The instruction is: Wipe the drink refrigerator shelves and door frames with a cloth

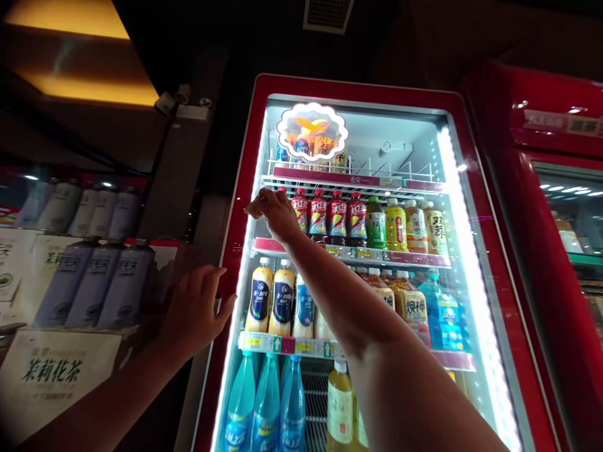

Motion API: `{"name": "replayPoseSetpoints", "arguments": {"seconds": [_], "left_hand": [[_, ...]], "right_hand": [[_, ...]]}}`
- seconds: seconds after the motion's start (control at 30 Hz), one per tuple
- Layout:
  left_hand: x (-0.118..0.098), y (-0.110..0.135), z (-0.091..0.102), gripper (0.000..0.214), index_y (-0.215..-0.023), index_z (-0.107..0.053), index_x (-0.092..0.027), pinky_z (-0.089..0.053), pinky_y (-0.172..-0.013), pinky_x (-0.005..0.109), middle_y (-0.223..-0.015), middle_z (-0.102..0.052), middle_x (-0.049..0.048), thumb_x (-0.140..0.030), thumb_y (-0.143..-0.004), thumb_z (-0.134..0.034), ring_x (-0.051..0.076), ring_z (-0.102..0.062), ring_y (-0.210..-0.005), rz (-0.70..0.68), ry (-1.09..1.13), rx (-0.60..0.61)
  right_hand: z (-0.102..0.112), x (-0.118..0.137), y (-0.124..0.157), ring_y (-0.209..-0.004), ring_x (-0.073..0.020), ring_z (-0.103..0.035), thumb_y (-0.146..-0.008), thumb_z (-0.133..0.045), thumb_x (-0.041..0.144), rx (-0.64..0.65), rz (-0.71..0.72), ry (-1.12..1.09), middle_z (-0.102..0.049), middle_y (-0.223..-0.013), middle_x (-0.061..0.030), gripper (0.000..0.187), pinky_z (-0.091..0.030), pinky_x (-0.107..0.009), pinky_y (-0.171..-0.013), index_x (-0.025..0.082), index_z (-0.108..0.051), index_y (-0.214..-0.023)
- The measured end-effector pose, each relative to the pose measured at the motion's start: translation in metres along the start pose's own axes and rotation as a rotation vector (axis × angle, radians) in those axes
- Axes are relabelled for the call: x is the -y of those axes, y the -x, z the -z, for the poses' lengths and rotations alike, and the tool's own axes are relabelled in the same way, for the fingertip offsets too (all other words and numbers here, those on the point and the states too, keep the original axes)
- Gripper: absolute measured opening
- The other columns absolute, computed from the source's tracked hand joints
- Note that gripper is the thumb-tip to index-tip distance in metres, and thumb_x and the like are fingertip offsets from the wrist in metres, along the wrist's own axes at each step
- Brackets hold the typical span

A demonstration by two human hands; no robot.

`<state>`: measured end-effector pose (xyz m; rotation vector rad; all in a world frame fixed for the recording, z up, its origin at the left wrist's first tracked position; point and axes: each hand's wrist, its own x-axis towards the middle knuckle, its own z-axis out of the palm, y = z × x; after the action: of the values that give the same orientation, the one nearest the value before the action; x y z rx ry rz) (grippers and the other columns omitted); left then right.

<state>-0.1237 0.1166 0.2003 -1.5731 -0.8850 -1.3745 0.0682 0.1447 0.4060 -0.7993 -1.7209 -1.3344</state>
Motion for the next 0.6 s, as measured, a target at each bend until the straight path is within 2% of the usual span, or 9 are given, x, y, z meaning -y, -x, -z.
{"name": "replayPoseSetpoints", "arguments": {"seconds": [0.17, 0.27, 0.37, 0.5, 0.57, 0.6], "left_hand": [[-0.009, -0.044, -0.02, 0.051, -0.143, -0.05, -0.015, -0.049, -0.109, 0.052, -0.149, -0.054, 0.0165, -0.03, -0.094, -0.057, 0.034, -0.053, -0.134, -0.121, 0.097, 0.02], [-0.009, -0.07, -0.035, 0.061, -0.15, -0.045, -0.011, -0.043, -0.117, 0.053, -0.161, -0.043, 0.018, -0.035, -0.096, -0.057, 0.035, -0.041, -0.148, -0.157, 0.063, 0.048], [-0.008, -0.097, -0.045, 0.067, -0.152, -0.043, -0.007, -0.035, -0.124, 0.055, -0.167, -0.032, 0.0204, -0.043, -0.097, -0.055, 0.036, -0.031, -0.155, -0.172, 0.021, 0.149], [-0.013, -0.124, -0.048, 0.071, -0.154, -0.042, -0.003, -0.025, -0.129, 0.055, -0.168, -0.026, 0.022, -0.05, -0.101, -0.046, 0.037, -0.024, -0.157, -0.147, -0.055, 0.281], [-0.015, -0.13, -0.047, 0.072, -0.155, -0.04, -0.003, -0.024, -0.129, 0.053, -0.169, -0.025, 0.023, -0.051, -0.102, -0.042, 0.037, -0.024, -0.157, -0.141, -0.086, 0.31], [-0.016, -0.131, -0.046, 0.072, -0.156, -0.04, -0.002, -0.025, -0.129, 0.052, -0.169, -0.024, 0.0238, -0.051, -0.102, -0.041, 0.037, -0.024, -0.157, -0.146, -0.097, 0.319]], "right_hand": [[-0.01, -0.008, -0.036, -0.127, -0.0265, -0.054, -0.104, -0.046, 0.018, -0.067, -0.085, -0.044, -0.056, -0.151, -0.0005, 0.036, -0.048, -0.038, -0.104, 0.029, -0.072, -0.125], [-0.011, -0.014, -0.043, -0.142, -0.0229, -0.048, -0.103, -0.039, 0.012, -0.02, 0.02, -0.066, -0.051, -0.158, -0.001, 0.044, -0.042, -0.036, -0.115, 0.027, -0.065, -0.136], [-0.004, -0.028, -0.052, -0.149, -0.0218, -0.041, -0.104, -0.036, 0.011, 0.028, 0.092, -0.01, -0.048, -0.161, 0.0008, 0.048, -0.04, -0.04, -0.119, 0.028, -0.061, -0.141], [0.006, -0.041, -0.076, -0.147, -0.0351, -0.041, -0.106, -0.043, 0.024, -0.046, -0.117, 0.125, -0.049, -0.161, -0.0013, 0.036, -0.045, -0.057, -0.11, 0.03, -0.067, -0.133], [0.005, -0.041, -0.085, -0.137, -0.0354, -0.049, -0.106, -0.042, 0.028, -0.06, -0.154, 0.126, -0.055, -0.155, -0.0035, 0.035, -0.048, -0.055, -0.107, 0.029, -0.071, -0.126], [0.003, -0.04, -0.088, -0.132, -0.0326, -0.053, -0.105, -0.041, 0.026, -0.048, -0.12, 0.113, -0.056, -0.153, -0.003, 0.037, -0.049, -0.052, -0.107, 0.028, -0.071, -0.126]]}}
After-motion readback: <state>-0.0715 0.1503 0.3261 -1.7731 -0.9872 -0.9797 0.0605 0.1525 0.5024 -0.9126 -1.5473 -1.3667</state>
